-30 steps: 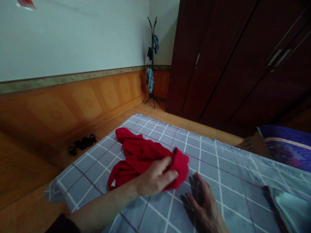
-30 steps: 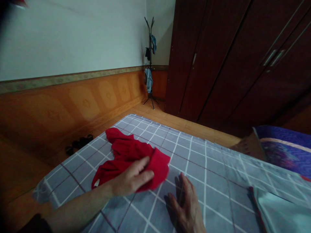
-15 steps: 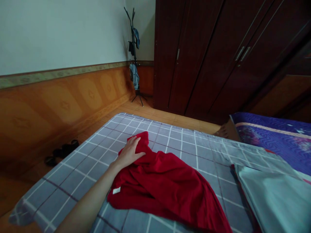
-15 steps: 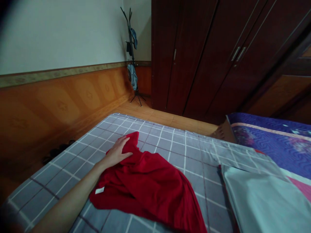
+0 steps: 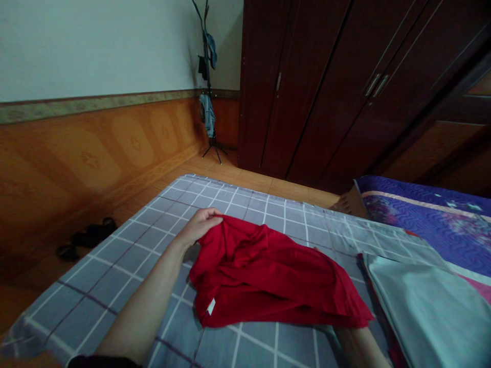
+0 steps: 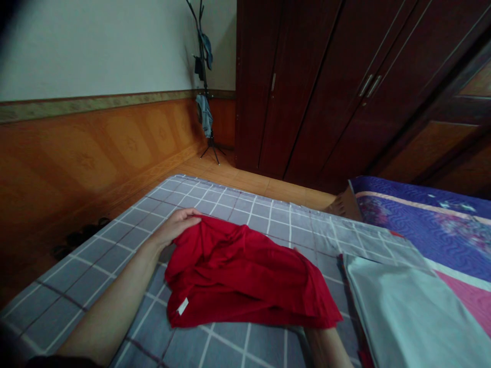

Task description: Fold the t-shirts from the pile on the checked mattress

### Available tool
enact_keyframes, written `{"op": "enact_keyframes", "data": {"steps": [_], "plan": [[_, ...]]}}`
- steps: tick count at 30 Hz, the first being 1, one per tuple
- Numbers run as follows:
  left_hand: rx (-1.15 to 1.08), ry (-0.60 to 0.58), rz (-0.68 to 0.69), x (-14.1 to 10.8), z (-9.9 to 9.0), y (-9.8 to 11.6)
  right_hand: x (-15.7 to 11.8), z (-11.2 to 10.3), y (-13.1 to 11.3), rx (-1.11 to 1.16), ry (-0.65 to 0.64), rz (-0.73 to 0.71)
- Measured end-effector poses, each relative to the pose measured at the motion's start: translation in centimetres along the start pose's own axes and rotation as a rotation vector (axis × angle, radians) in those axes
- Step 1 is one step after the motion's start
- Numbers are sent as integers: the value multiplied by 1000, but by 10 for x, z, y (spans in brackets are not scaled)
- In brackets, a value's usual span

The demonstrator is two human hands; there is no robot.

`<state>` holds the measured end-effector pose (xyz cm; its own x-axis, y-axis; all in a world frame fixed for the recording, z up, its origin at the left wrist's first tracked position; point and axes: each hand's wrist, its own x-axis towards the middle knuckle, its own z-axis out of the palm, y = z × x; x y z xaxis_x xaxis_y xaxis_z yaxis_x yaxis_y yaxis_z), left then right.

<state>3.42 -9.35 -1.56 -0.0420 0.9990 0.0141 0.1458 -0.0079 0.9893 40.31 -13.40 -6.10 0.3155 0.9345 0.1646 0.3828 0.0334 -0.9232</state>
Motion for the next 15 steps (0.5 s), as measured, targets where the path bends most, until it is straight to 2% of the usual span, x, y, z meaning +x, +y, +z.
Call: {"op": "enact_keyframes", "data": {"steps": [2,3,6,8,9,11,14,15], "plan": [[-220,182,-20,11,-2,-4,6,4,4,84,-27,53],[-253,240,-6,16,-5,-7,7,7,6,137,-45,84],[-279,355,37,23,-13,-16,4,14,10,400,-51,196],[-261,388,54,22,-17,-21,-6,18,7,468,3,194],[-240,384,61,21,-18,-23,-14,20,2,410,22,139],[-183,339,75,17,-19,-26,-33,26,-11,180,-31,-98],[-104,247,92,14,-17,-30,-63,43,-35,-96,-321,-537],[-87,226,97,14,-16,-32,-72,51,-42,-164,-413,-642]]}}
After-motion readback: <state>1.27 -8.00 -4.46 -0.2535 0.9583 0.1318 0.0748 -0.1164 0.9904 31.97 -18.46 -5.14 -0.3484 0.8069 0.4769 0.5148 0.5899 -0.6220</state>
